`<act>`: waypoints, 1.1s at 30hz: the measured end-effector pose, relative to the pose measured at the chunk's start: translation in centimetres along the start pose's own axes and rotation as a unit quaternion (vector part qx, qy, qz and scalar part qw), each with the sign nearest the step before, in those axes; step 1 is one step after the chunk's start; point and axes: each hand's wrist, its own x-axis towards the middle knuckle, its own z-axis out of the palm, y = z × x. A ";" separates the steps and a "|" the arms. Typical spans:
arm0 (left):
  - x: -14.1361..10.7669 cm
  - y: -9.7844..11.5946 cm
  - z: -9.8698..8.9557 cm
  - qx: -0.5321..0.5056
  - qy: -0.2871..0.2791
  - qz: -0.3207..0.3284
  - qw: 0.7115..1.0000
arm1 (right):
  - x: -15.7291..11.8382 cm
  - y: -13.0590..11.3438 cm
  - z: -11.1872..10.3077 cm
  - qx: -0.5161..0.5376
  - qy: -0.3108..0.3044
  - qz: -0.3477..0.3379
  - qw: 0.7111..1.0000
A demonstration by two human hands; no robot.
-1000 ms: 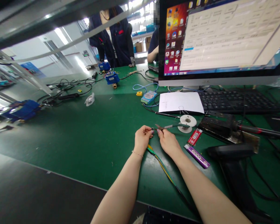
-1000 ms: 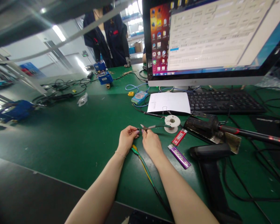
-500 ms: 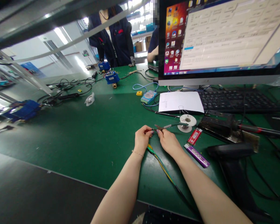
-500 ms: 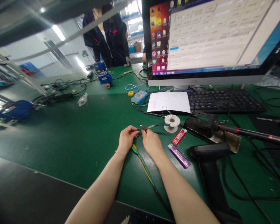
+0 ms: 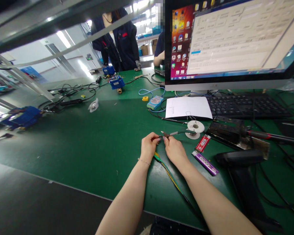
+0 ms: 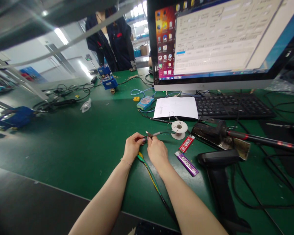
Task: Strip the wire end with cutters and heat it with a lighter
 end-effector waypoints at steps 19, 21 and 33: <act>0.2 0.4 0.3 -0.117 0.006 -0.098 0.988 | 0.3 0.2 -0.4 0.050 0.045 0.001 0.998; 0.2 0.4 0.3 -0.141 0.007 -0.097 0.985 | 0.1 0.1 -0.2 0.056 0.039 -0.018 0.998; -0.1 0.6 0.3 -0.172 0.006 -0.101 0.980 | -0.2 -0.3 0.0 0.053 0.033 -0.049 0.997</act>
